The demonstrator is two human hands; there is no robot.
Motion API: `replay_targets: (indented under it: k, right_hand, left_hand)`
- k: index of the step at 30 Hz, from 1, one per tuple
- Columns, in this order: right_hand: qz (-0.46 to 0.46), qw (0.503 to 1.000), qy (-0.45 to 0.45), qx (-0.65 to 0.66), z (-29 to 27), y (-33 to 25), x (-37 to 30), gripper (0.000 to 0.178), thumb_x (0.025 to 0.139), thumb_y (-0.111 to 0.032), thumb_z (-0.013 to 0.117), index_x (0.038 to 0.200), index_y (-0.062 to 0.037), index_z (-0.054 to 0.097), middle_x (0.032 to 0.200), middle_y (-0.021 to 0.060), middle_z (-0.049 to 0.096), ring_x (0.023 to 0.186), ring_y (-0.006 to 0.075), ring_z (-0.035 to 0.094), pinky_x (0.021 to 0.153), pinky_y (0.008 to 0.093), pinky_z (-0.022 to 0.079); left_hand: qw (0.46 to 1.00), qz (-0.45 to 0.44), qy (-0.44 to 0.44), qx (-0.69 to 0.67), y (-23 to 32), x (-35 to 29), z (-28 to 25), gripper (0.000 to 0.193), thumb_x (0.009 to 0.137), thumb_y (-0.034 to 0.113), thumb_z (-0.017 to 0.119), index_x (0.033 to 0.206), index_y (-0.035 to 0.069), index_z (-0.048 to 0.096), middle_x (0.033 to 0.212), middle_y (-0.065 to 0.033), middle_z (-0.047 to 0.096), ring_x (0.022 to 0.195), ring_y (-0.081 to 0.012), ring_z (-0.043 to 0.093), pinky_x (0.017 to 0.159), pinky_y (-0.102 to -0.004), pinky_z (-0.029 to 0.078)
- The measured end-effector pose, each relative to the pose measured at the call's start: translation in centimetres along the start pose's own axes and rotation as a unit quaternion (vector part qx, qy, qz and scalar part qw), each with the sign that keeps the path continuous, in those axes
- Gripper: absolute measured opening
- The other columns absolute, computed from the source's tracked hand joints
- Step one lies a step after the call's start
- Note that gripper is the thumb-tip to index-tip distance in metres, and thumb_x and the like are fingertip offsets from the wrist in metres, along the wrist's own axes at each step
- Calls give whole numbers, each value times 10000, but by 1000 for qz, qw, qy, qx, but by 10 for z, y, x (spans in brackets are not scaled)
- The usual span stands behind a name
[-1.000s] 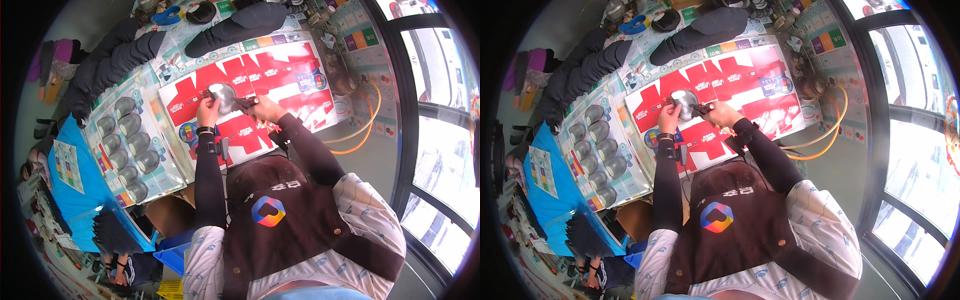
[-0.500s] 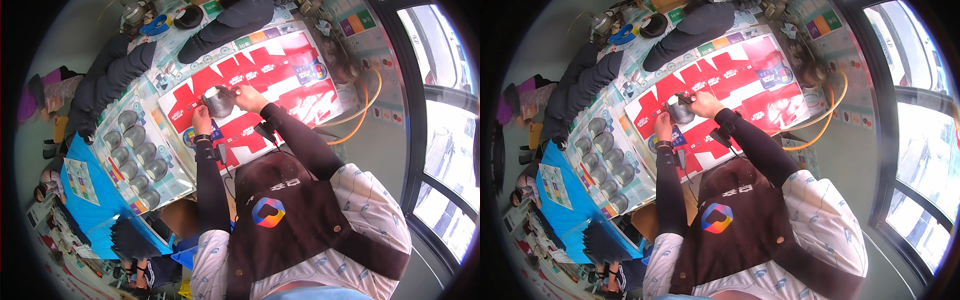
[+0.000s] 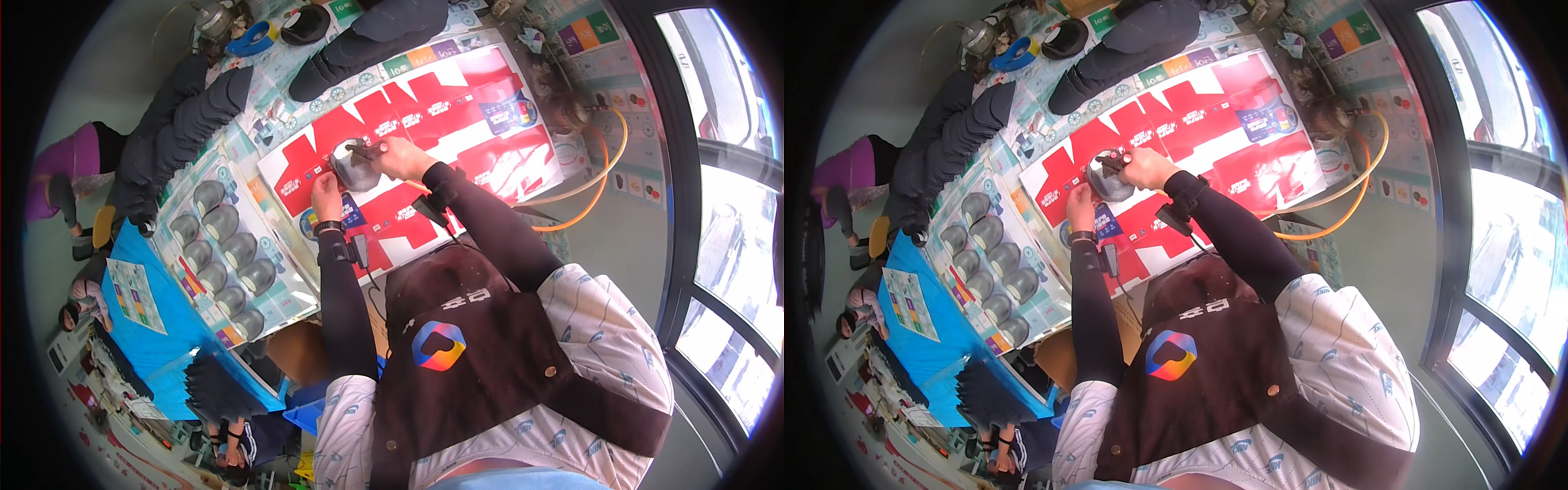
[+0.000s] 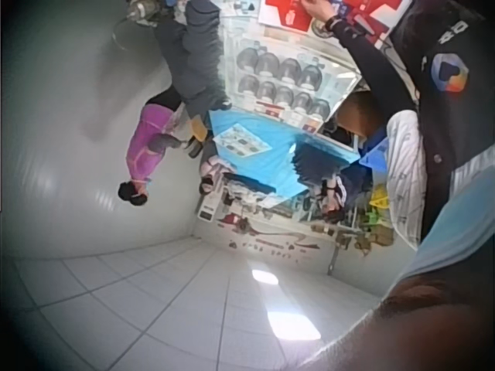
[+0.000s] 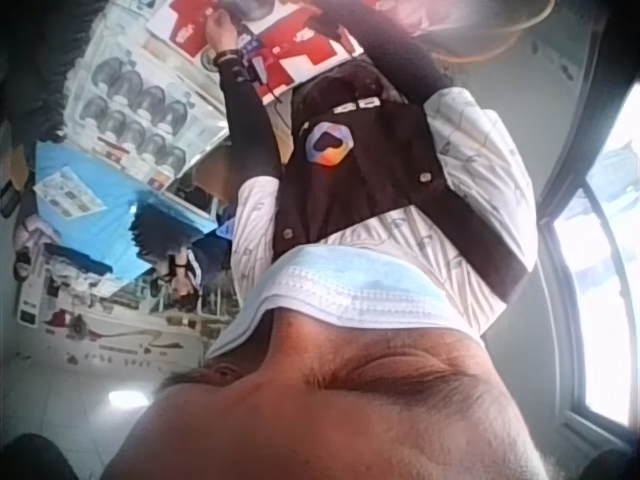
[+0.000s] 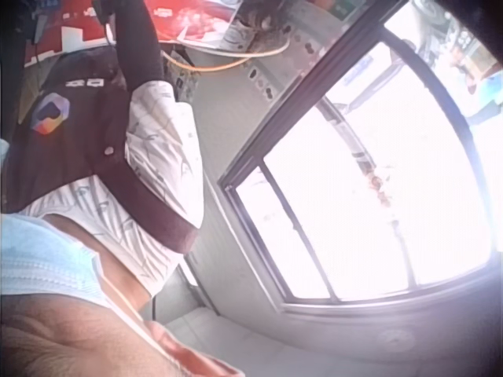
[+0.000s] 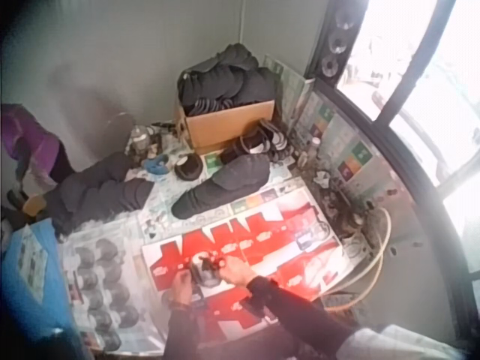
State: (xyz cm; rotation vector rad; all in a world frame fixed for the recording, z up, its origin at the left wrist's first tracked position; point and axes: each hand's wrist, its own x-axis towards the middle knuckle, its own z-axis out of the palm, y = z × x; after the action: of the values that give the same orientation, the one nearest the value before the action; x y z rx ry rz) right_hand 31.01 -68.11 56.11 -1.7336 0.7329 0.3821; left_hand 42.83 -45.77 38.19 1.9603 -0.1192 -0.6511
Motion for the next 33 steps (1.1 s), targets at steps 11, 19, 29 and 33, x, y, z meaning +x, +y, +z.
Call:
replay_targets:
  k: [11, 19, 29, 33]
  right_hand:
    - [1, 1000, 13, 4, 7, 9, 11, 312, 823, -228, 588, 884, 60, 690, 780, 254, 702, 783, 364, 732, 732, 434, 577]
    - [-67, 996, -18, -61, 7, 25, 14, 282, 807, -200, 578, 837, 55, 697, 733, 215, 710, 714, 339, 734, 712, 426, 584]
    - [-71, 991, -66, -94, -2, 18, 6, 305, 792, -233, 630, 892, 43, 710, 786, 280, 685, 815, 416, 709, 767, 471, 563]
    - [-107, 988, -5, -111, -5, 29, 7, 288, 821, -223, 622, 951, 22, 701, 837, 268, 692, 830, 414, 700, 766, 467, 547]
  left_hand:
    - [997, -28, -11, -67, 20, -9, -6, 212, 1032, 158, 598, 1106, -32, 654, 931, -95, 744, 761, -148, 693, 697, -281, 545]
    - [999, -23, -21, -28, 20, 0, -10, 265, 1028, 229, 590, 1179, 22, 659, 1028, -92, 756, 799, -146, 693, 679, -282, 511]
    - [998, -14, -51, 39, 15, 16, -17, 298, 984, 261, 604, 1131, 40, 739, 990, -52, 765, 797, -119, 640, 707, -268, 506]
    - [994, 8, -52, 97, 31, 14, -14, 290, 995, 264, 604, 1072, 32, 759, 958, -111, 779, 874, -180, 727, 786, -310, 535]
